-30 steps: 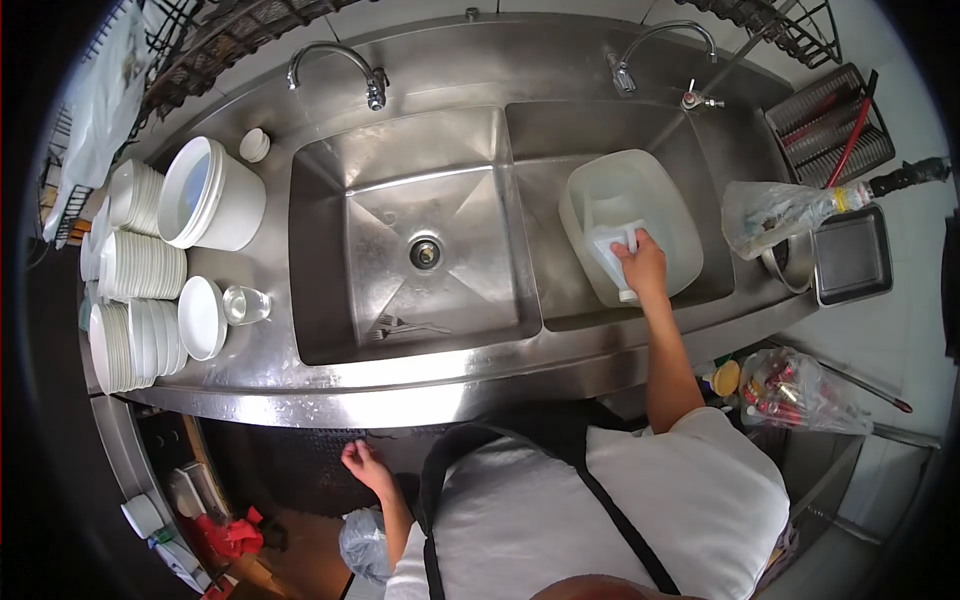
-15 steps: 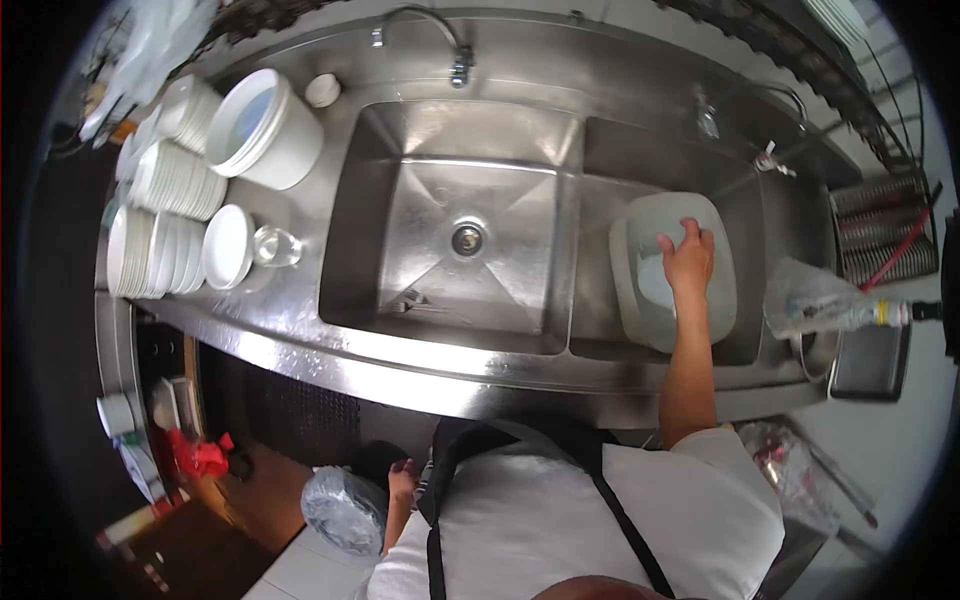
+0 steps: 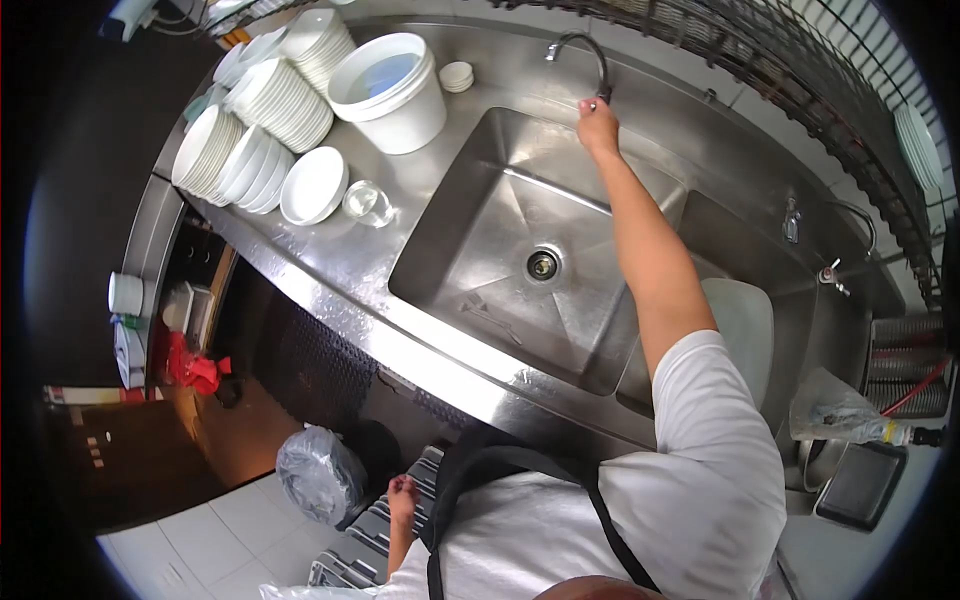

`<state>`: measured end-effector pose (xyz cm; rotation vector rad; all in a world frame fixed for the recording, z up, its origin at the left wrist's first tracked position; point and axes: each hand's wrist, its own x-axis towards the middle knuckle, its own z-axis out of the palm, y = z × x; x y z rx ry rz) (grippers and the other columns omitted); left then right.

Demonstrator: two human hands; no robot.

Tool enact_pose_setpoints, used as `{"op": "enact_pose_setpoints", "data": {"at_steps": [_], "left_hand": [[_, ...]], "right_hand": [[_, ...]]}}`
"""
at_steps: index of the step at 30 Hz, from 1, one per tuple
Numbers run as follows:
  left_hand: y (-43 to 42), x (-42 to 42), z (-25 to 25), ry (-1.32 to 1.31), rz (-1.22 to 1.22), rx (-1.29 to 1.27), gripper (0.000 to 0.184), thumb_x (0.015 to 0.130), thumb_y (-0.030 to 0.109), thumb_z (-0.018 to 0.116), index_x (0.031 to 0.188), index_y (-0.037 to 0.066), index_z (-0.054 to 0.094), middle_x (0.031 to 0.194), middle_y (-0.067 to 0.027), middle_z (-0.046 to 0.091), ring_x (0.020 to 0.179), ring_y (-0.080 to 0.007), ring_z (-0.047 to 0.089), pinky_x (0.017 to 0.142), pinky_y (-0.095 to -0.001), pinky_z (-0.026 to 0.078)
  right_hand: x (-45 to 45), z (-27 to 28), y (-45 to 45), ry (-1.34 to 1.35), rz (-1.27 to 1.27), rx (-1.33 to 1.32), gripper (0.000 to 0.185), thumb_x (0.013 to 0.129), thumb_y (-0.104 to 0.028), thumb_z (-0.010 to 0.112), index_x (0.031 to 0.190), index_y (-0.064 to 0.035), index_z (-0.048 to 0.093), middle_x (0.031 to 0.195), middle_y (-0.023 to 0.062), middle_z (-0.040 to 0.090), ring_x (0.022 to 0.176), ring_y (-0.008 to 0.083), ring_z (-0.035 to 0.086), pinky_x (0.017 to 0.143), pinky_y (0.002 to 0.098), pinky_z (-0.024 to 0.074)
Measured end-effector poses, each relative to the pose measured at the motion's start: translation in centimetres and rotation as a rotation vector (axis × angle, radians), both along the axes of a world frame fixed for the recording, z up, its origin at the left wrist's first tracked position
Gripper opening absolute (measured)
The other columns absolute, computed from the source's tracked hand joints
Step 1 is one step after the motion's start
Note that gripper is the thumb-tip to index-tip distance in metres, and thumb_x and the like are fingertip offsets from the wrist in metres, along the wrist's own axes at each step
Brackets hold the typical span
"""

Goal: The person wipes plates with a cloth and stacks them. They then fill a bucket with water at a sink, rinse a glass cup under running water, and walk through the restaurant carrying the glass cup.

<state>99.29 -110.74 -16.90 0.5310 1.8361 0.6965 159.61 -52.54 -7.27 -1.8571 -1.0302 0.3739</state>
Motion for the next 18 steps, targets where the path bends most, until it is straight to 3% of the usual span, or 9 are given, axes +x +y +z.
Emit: {"op": "enact_pose_setpoints", "data": {"at_steps": [2,8,9,12,13,14,15,17,18], "left_hand": [[-4.1,-0.3,-0.4,0.076,-0.067,-0.087,0.015,0.093,0.018,0.061,0.102,0.011,0.05,0.075,0.001,0.056,0.057,-0.0095,0.048,0.048,-0.0251,0.038],[-12.1,-3.8,-5.9,0.067,-0.133,-0.321,0.012,0.093,0.018,0.06,0.095,0.009,0.053,0.073,-0.0007,0.056,0.058,-0.012,0.051,0.047,-0.0283,0.039],[-12.0,-4.3,-6.6,0.017,-0.103,-0.332,0.012,0.093,0.018,0.06,0.093,0.008,0.054,0.073,-0.001,0.056,0.058,-0.0124,0.052,0.047,-0.0289,0.039],[-9.8,-5.8,-9.1,-0.121,0.086,-0.302,0.012,0.092,0.018,0.06,0.09,0.007,0.055,0.071,-0.0019,0.056,0.059,-0.0137,0.053,0.047,-0.0305,0.04],[-6.9,-4.2,-6.8,0.01,0.09,-0.26,0.017,0.092,0.02,0.061,0.092,0.004,0.057,0.073,-0.0038,0.058,0.062,-0.016,0.055,0.052,-0.0323,0.043],[-3.6,-2.3,-4.2,0.145,0.092,-0.225,0.022,0.091,0.023,0.062,0.094,0.002,0.058,0.074,-0.0056,0.059,0.065,-0.0183,0.057,0.057,-0.0342,0.047],[-3.0,-3.4,-6.7,0.194,0.025,-0.259,0.027,0.09,0.025,0.064,0.1,0.0,0.058,0.08,-0.0081,0.063,0.072,-0.0195,0.06,0.066,-0.0343,0.049],[-1.2,-5.2,-10.6,0.242,-0.11,-0.229,0.038,0.088,0.028,0.067,0.111,-0.002,0.059,0.094,-0.0121,0.067,0.086,-0.0206,0.063,0.08,-0.0335,0.049],[0.0,-6.3,-11.7,0.242,-0.188,-0.164,0.043,0.086,0.029,0.069,0.115,-0.001,0.059,0.101,-0.0135,0.068,0.092,-0.0204,0.064,0.085,-0.0327,0.048]], "right_hand": [[-0.8,1.4,-1.0,-0.097,-0.053,-0.036,0.025,0.094,-0.027,0.055,0.106,-0.0061,0.062,0.103,0.0207,0.066,0.099,0.0397,0.062,0.085,0.0455,0.0482],[-1.1,2.6,-0.3,-0.31,-0.016,-0.272,0.02,0.096,-0.025,0.052,0.1,-0.0076,0.062,0.1,0.0215,0.066,0.097,0.0404,0.062,0.084,0.0466,0.049],[-1.0,2.7,-0.5,-0.223,0.022,-0.282,0.027,0.093,-0.025,0.056,0.115,-0.0101,0.058,0.106,0.023,0.064,0.106,0.0411,0.059,0.089,0.0468,0.0477],[-3.9,0.6,-2.9,-0.236,-0.143,0.081,0.063,0.088,-0.029,0.065,0.138,-0.0029,0.038,0.124,0.0267,0.055,0.122,0.0409,0.048,0.099,0.046,0.041],[-5.9,0.3,-4.5,-0.161,-0.185,0.219,0.075,0.086,-0.031,0.068,0.142,0.0009,0.031,0.129,0.0275,0.051,0.125,0.0401,0.045,0.102,0.0452,0.0384],[-9.2,-0.5,-6.2,-0.117,-0.098,0.286,0.075,0.084,-0.032,0.071,0.14,0.0027,0.034,0.13,0.0271,0.05,0.123,0.0388,0.047,0.103,0.0442,0.0382],[-13.0,-1.2,-8.3,-0.073,-0.021,0.348,0.076,0.082,-0.034,0.073,0.137,0.0045,0.037,0.13,0.0266,0.049,0.121,0.0376,0.048,0.103,0.0433,0.038],[-20.6,-1.5,-11.6,0.055,0.292,0.191,0.078,0.077,-0.035,0.078,0.135,0.0028,0.041,0.127,0.0224,0.052,0.119,0.0337,0.05,0.101,0.0412,0.0396],[-23.9,-1.7,-12.0,0.01,0.424,0.317,0.08,0.071,-0.035,0.082,0.132,0.0013,0.045,0.124,0.0206,0.053,0.116,0.0337,0.051,0.099,0.0409,0.0413]]}}
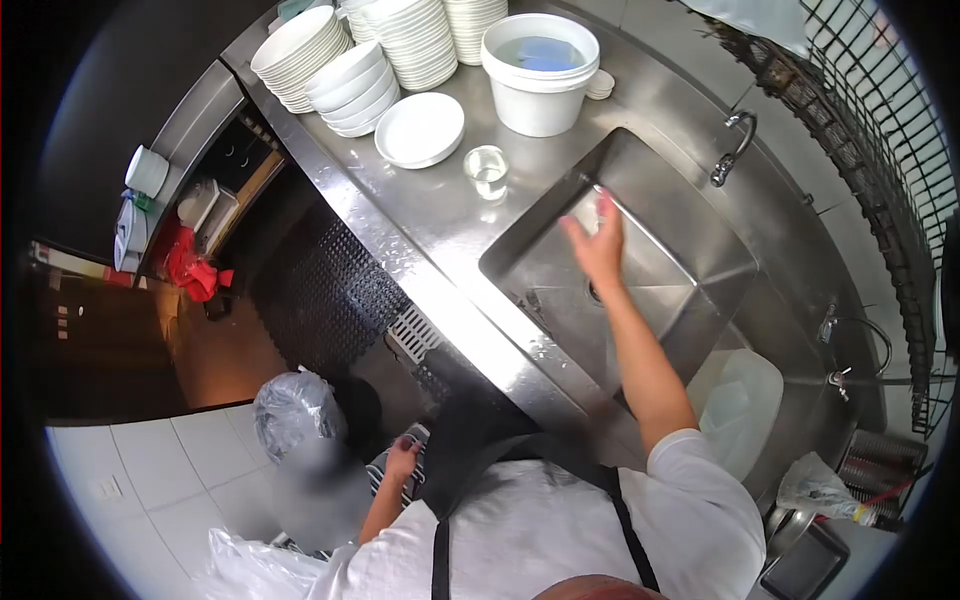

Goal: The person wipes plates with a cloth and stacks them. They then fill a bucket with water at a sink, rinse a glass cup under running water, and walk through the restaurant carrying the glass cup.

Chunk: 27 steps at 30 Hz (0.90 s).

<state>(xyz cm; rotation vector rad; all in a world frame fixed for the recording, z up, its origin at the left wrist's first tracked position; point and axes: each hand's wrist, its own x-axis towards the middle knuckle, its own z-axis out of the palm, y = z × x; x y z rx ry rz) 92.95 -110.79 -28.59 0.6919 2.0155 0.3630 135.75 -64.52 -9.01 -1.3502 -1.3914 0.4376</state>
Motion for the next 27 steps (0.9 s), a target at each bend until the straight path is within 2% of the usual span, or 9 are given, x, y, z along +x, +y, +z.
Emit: {"op": "enact_pose_setpoints", "data": {"at_steps": [1,6,8,11,15,18,22,25,27], "left_hand": [[1.6,-1.3,-0.6,-0.018,-0.02,-0.004,0.043,0.086,0.029,0.069,0.116,-0.001,0.058,0.104,-0.0139,0.068,0.095,-0.02,0.063,0.086,-0.0322,0.048],[12.5,-7.6,0.3,-0.083,-0.031,0.042,0.043,0.087,0.028,0.068,0.119,0.001,0.057,0.106,-0.0124,0.067,0.095,-0.0184,0.063,0.086,-0.0306,0.047],[15.7,-10.8,1.4,-0.085,0.07,0.113,0.038,0.089,0.025,0.067,0.117,0.003,0.057,0.096,-0.0074,0.066,0.085,-0.015,0.06,0.078,-0.0283,0.047],[17.3,-14.4,2.9,-0.288,0.409,0.272,0.021,0.092,0.019,0.063,0.108,0.009,0.056,0.078,0.0014,0.057,0.064,-0.008,0.05,0.055,-0.0237,0.041],[14.8,-18.1,2.8,-0.342,0.548,0.167,0.012,0.092,0.018,0.062,0.094,0.012,0.053,0.068,0.0028,0.052,0.051,-0.0087,0.047,0.042,-0.0248,0.036],[11.3,-19.4,0.8,-0.221,0.466,-0.029,0.016,0.091,0.021,0.064,0.089,0.014,0.05,0.063,0.0031,0.049,0.044,-0.01,0.044,0.036,-0.0265,0.032],[7.9,-19.4,-1.5,-0.597,0.687,-0.058,0.019,0.09,0.025,0.066,0.091,0.014,0.051,0.063,0.002,0.048,0.045,-0.0119,0.046,0.036,-0.0266,0.033],[8.2,-15.9,-0.8,-0.462,0.543,-0.096,0.018,0.091,0.027,0.066,0.092,0.014,0.053,0.064,0.0018,0.05,0.05,-0.012,0.048,0.04,-0.0276,0.036],[9.4,-13.4,0.8,-0.228,0.329,-0.122,0.016,0.091,0.026,0.065,0.092,0.013,0.055,0.065,0.0017,0.051,0.051,-0.0115,0.048,0.042,-0.0282,0.037]], "right_hand": [[-2.8,1.4,-0.5,-0.127,0.054,-0.047,0.08,0.07,-0.034,0.083,0.131,-0.0003,0.046,0.124,0.02,0.053,0.115,0.0345,0.051,0.098,0.0415,0.042],[-11.0,1.1,2.8,-0.085,0.046,-0.173,0.101,0.06,-0.032,0.089,0.14,-0.003,0.034,0.128,0.0175,0.052,0.119,0.0343,0.047,0.101,0.0426,0.0385],[-12.6,-0.2,4.1,-0.109,0.006,-0.178,0.107,0.057,-0.032,0.09,0.141,-0.0025,0.031,0.13,0.0174,0.051,0.121,0.0349,0.045,0.103,0.0431,0.0371],[-13.8,-0.9,5.6,-0.184,-0.043,-0.186,0.117,0.052,-0.036,0.093,0.144,-0.0017,0.029,0.134,0.0186,0.048,0.122,0.0352,0.046,0.104,0.043,0.0379],[-15.3,-0.8,6.9,-0.196,-0.101,-0.191,0.117,0.052,-0.038,0.093,0.143,-0.0024,0.029,0.132,0.02,0.049,0.123,0.0358,0.046,0.103,0.0434,0.038],[-16.2,-1.0,7.7,-0.115,-0.081,-0.164,0.108,0.054,-0.034,0.091,0.14,-0.0051,0.034,0.126,0.0162,0.054,0.122,0.0366,0.045,0.104,0.0443,0.0343],[-16.2,-1.7,9.0,-0.024,-0.056,-0.078,0.093,0.056,-0.031,0.089,0.131,-0.0055,0.043,0.117,0.0153,0.06,0.112,0.0349,0.053,0.099,0.0432,0.0376],[-15.9,-2.2,8.8,-0.055,-0.11,-0.062,0.087,0.056,-0.03,0.089,0.128,-0.0058,0.045,0.114,0.0145,0.061,0.108,0.0338,0.055,0.096,0.0422,0.0395],[-15.3,-2.5,8.4,-0.09,-0.138,-0.077,0.087,0.056,-0.029,0.088,0.128,-0.0058,0.045,0.113,0.0143,0.062,0.107,0.0331,0.056,0.095,0.0415,0.0398]]}}
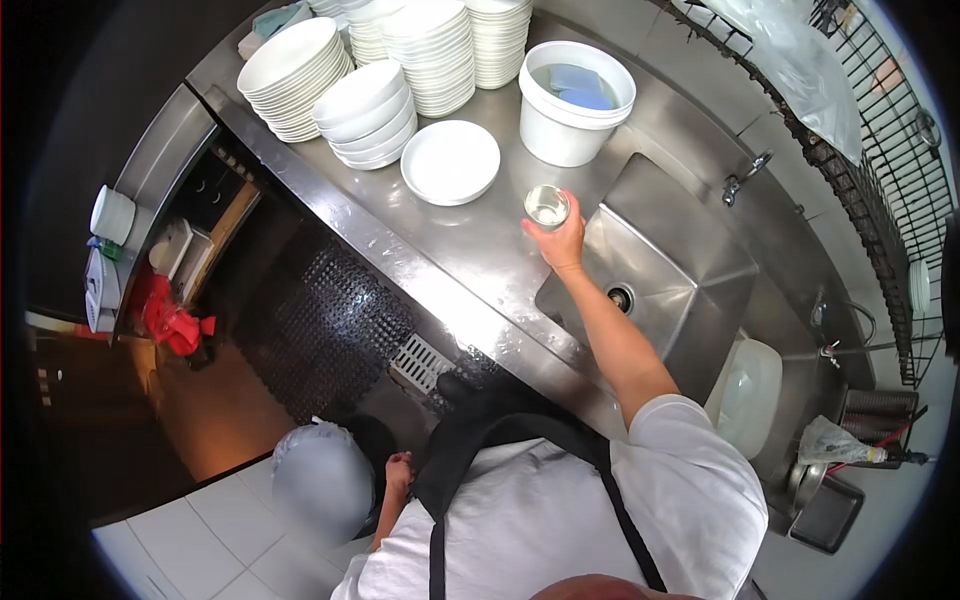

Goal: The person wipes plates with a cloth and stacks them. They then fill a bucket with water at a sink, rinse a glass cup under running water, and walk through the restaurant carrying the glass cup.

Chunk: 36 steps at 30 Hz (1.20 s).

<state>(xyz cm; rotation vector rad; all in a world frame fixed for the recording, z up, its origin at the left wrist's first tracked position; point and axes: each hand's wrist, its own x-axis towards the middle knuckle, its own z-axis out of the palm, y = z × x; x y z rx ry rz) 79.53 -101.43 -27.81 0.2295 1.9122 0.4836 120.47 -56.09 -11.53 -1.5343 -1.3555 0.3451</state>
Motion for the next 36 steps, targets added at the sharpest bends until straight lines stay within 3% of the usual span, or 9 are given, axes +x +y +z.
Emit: {"op": "enact_pose_setpoints", "data": {"at_steps": [6,9,13,18,25,28,31,32,36], "left_hand": [[1.8,1.3,-2.9,-0.033,-0.012,0.305,0.016,0.091,0.024,0.064,0.083,0.015,0.054,0.067,0.0037,0.051,0.051,-0.0092,0.046,0.043,-0.0283,0.038],[4.6,2.4,0.8,-0.082,-0.006,0.172,0.018,0.092,0.023,0.063,0.08,0.015,0.052,0.067,0.0049,0.05,0.052,-0.0081,0.046,0.043,-0.0277,0.037],[5.1,1.3,-2.2,-0.214,0.067,0.228,0.02,0.092,0.023,0.062,0.079,0.016,0.049,0.062,0.0054,0.047,0.045,-0.0078,0.044,0.039,-0.0259,0.034],[6.6,1.1,-3.3,-0.294,0.123,0.165,0.023,0.091,0.018,0.064,0.077,0.018,0.046,0.06,0.0049,0.048,0.044,-0.009,0.044,0.037,-0.025,0.033],[9.4,0.0,-3.6,-0.269,-0.051,0.166,0.023,0.091,0.015,0.064,0.077,0.017,0.046,0.066,0.0036,0.052,0.046,-0.0085,0.045,0.037,-0.025,0.034],[10.6,-1.1,-4.2,-0.276,-0.071,0.247,0.019,0.091,0.015,0.064,0.079,0.015,0.048,0.066,0.004,0.052,0.048,-0.0076,0.045,0.04,-0.0248,0.035],[12.6,-2.4,-4.6,-0.246,-0.086,0.288,0.012,0.09,0.015,0.065,0.087,0.011,0.054,0.069,0.0043,0.053,0.054,-0.0067,0.046,0.046,-0.0237,0.037],[13.7,-2.8,-4.0,-0.233,-0.088,0.292,0.011,0.09,0.016,0.066,0.091,0.01,0.056,0.071,0.0043,0.053,0.057,-0.0064,0.047,0.049,-0.0232,0.038],[19.5,-3.5,2.9,-0.245,-0.315,0.585,0.036,0.088,0.015,0.069,0.118,0.001,0.056,0.087,0.0012,0.058,0.076,-0.0074,0.052,0.064,-0.0218,0.043]], "right_hand": [[5.7,3.1,-4.4,-0.055,-0.024,0.051,0.084,0.056,-0.029,0.087,0.126,-0.0048,0.047,0.112,0.0132,0.062,0.106,0.0321,0.056,0.097,0.0418,0.0362],[10.0,5.0,-7.8,-0.327,-0.089,-0.028,0.084,0.055,-0.029,0.086,0.126,-0.0042,0.048,0.111,0.0135,0.062,0.106,0.0319,0.056,0.097,0.0436,0.0345],[16.4,4.6,-12.3,-0.787,-0.018,-0.177,0.086,0.051,-0.026,0.085,0.125,-0.0029,0.048,0.108,0.0119,0.059,0.103,0.0296,0.052,0.095,0.044,0.034],[21.5,6.8,-17.0,-1.007,0.0,-0.324,0.076,0.054,-0.021,0.081,0.124,-0.0095,0.052,0.112,0.0111,0.055,0.105,0.0285,0.05,0.094,0.046,0.0348],[27.1,10.7,-19.3,-1.518,-0.158,-0.182,0.077,0.055,-0.02,0.082,0.126,-0.0189,0.051,0.122,0.0087,0.053,0.114,0.0252,0.05,0.095,0.0457,0.0344],[24.5,15.7,-19.4,-1.292,-0.352,-0.207,0.081,0.054,-0.023,0.084,0.127,-0.015,0.051,0.122,0.0105,0.055,0.113,0.0255,0.052,0.095,0.0449,0.0361],[22.1,16.8,-18.5,-0.547,-0.469,-0.103,0.083,0.055,-0.021,0.087,0.129,-0.011,0.05,0.118,0.013,0.057,0.111,0.024,0.054,0.095,0.0419,0.0401],[19.6,17.7,-18.1,-0.275,-0.374,-0.059,0.084,0.056,-0.019,0.087,0.129,-0.006,0.049,0.114,0.0129,0.058,0.108,0.0224,0.054,0.095,0.0365,0.0426],[7.4,18.9,-15.6,0.135,0.016,0.043,0.089,0.054,-0.023,0.089,0.13,-0.001,0.047,0.113,0.0094,0.056,0.105,0.0204,0.052,0.096,0.0336,0.041]]}}
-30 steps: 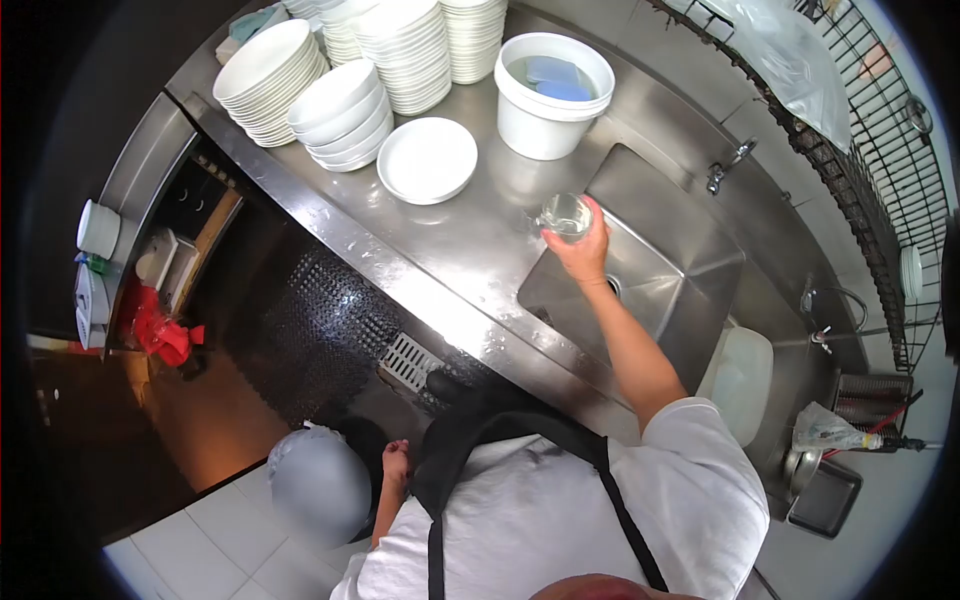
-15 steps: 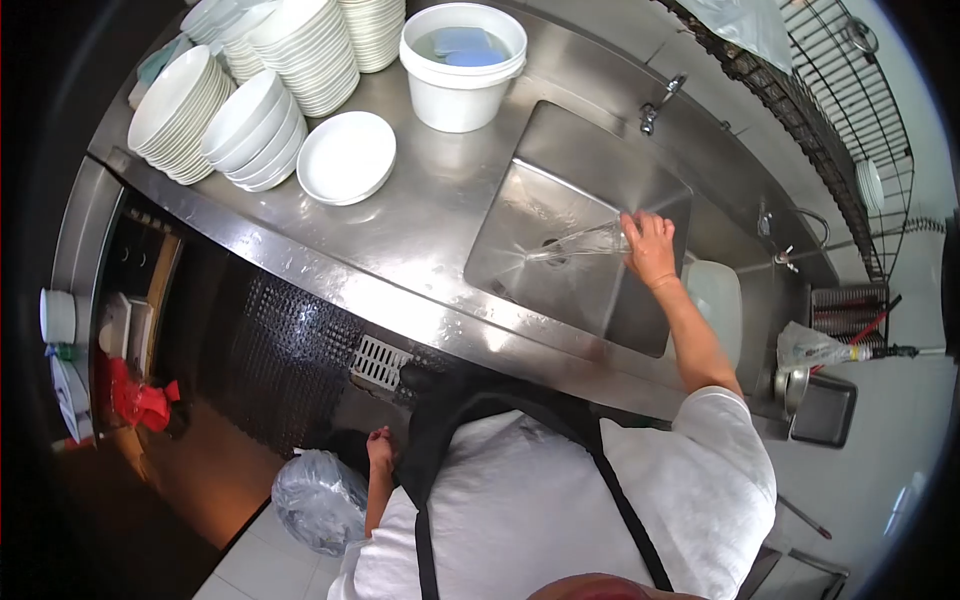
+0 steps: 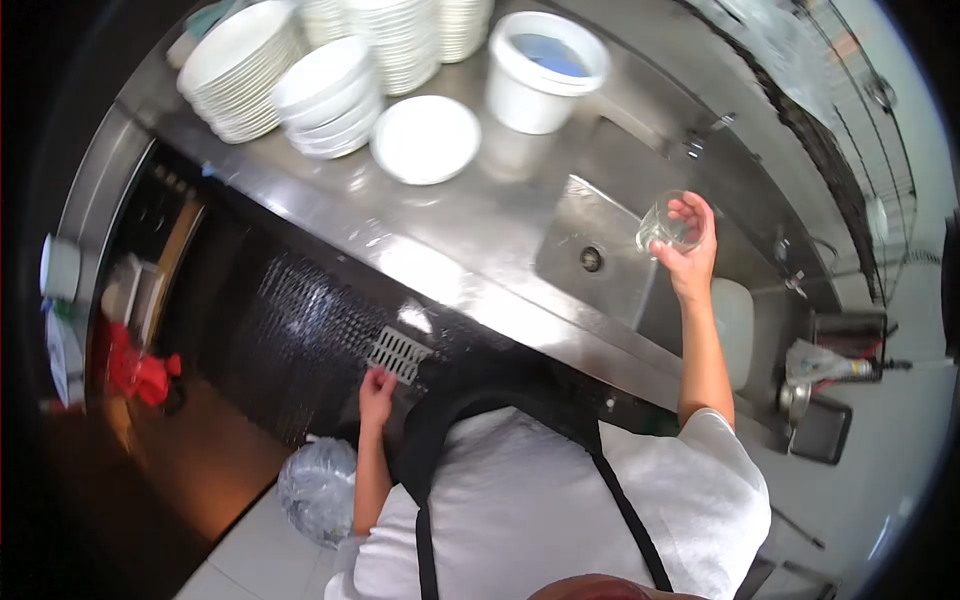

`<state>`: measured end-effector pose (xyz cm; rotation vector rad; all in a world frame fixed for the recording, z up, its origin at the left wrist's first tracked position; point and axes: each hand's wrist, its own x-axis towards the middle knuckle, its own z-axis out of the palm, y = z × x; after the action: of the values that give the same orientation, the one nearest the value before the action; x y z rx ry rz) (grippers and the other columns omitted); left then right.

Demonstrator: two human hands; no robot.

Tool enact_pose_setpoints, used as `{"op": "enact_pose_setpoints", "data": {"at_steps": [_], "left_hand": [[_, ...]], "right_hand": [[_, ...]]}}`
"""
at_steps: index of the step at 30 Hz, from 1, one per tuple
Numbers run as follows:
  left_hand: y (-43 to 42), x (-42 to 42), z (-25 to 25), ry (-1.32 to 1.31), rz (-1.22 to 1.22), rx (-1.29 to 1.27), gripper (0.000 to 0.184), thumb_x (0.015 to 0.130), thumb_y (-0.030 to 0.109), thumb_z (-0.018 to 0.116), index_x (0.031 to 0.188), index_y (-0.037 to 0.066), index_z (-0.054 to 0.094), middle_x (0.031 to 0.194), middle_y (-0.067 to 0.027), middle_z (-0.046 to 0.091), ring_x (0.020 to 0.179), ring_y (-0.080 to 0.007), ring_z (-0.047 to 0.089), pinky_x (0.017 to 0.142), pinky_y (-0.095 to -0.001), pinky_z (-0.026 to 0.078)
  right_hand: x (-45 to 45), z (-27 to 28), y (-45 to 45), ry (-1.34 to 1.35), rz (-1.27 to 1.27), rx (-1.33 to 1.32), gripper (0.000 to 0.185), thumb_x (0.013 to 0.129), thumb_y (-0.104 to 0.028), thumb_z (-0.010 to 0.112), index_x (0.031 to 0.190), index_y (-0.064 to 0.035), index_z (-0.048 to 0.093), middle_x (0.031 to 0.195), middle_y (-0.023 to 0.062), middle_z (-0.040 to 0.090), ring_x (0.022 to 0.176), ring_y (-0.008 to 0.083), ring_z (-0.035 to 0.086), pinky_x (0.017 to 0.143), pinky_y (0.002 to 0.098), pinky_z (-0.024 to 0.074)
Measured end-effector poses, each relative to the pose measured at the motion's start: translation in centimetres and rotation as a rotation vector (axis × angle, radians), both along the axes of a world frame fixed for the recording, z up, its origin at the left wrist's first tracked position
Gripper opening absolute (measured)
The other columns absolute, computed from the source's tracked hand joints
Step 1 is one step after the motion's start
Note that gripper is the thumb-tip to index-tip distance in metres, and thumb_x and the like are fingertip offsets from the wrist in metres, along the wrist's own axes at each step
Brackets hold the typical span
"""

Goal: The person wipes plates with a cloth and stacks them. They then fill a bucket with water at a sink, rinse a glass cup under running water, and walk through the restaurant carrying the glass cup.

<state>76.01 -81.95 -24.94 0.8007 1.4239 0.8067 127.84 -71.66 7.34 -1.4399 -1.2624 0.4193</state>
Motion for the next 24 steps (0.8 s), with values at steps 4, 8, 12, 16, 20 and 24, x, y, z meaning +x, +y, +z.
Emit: {"op": "enact_pose_setpoints", "data": {"at_steps": [4,8,12,16,20,24], "left_hand": [[6.4,0.5,15.4,0.15,-0.219,0.335,0.064,0.077,0.008,0.076,0.134,0.002,0.047,0.123,-0.013,0.059,0.112,-0.0205,0.058,0.098,-0.0343,0.046],[9.1,-2.2,26.1,0.231,-0.349,0.826,0.081,0.069,0.026,0.085,0.136,0.003,0.045,0.128,-0.0166,0.056,0.116,-0.0282,0.056,0.099,-0.0371,0.044],[7.6,-7.5,25.6,0.052,-0.178,0.711,0.087,0.061,0.038,0.09,0.127,0.003,0.047,0.123,-0.0117,0.055,0.114,-0.0248,0.055,0.098,-0.0363,0.043],[5.6,-14.7,21.9,0.014,0.184,0.72,0.085,0.065,0.032,0.088,0.131,0.004,0.041,0.113,-0.0104,0.059,0.1,-0.0207,0.06,0.089,-0.0357,0.048],[6.0,-22.2,19.9,-0.23,0.536,0.468,0.101,0.069,0.017,0.084,0.148,0.011,0.021,0.108,-0.0108,0.058,0.089,-0.0136,0.059,0.082,-0.0316,0.049],[12.2,-32.4,17.5,-0.658,0.818,0.325,0.079,0.079,0.027,0.074,0.141,0.013,0.027,0.097,-0.0137,0.059,0.074,-0.0164,0.058,0.062,-0.032,0.047]], "right_hand": [[-14.0,-1.4,3.8,0.169,0.443,0.054,0.101,0.049,-0.036,0.092,0.13,0.0014,0.045,0.113,0.0104,0.056,0.109,0.0219,0.052,0.098,0.0367,0.0385],[-28.3,-3.8,6.1,0.265,0.962,-0.107,0.103,0.046,-0.043,0.092,0.127,0.0014,0.047,0.112,0.0124,0.058,0.113,0.0263,0.05,0.099,0.0405,0.038],[-42.0,-6.9,7.3,0.161,1.342,-0.117,0.097,0.045,-0.054,0.089,0.12,-0.0015,0.056,0.126,0.0147,0.054,0.131,0.0345,0.035,0.109,0.0476,0.0262],[-52.7,-8.6,9.2,0.005,1.544,-0.141,0.12,0.044,-0.076,0.078,0.134,-0.003,0.048,0.148,0.0216,0.028,0.141,0.0393,0.02,0.114,0.0508,0.0177],[-61.3,-10.4,12.4,0.052,1.448,-0.32,0.129,0.057,-0.09,0.054,0.147,-0.0012,0.027,0.15,0.0187,0.028,0.142,0.0307,0.023,0.115,0.0456,0.0166],[-69.4,-14.9,18.3,0.264,1.297,-0.339,0.107,0.076,-0.079,0.05,0.148,-0.0039,0.026,0.143,0.0146,0.04,0.136,0.0244,0.033,0.113,0.0398,0.0176]]}}
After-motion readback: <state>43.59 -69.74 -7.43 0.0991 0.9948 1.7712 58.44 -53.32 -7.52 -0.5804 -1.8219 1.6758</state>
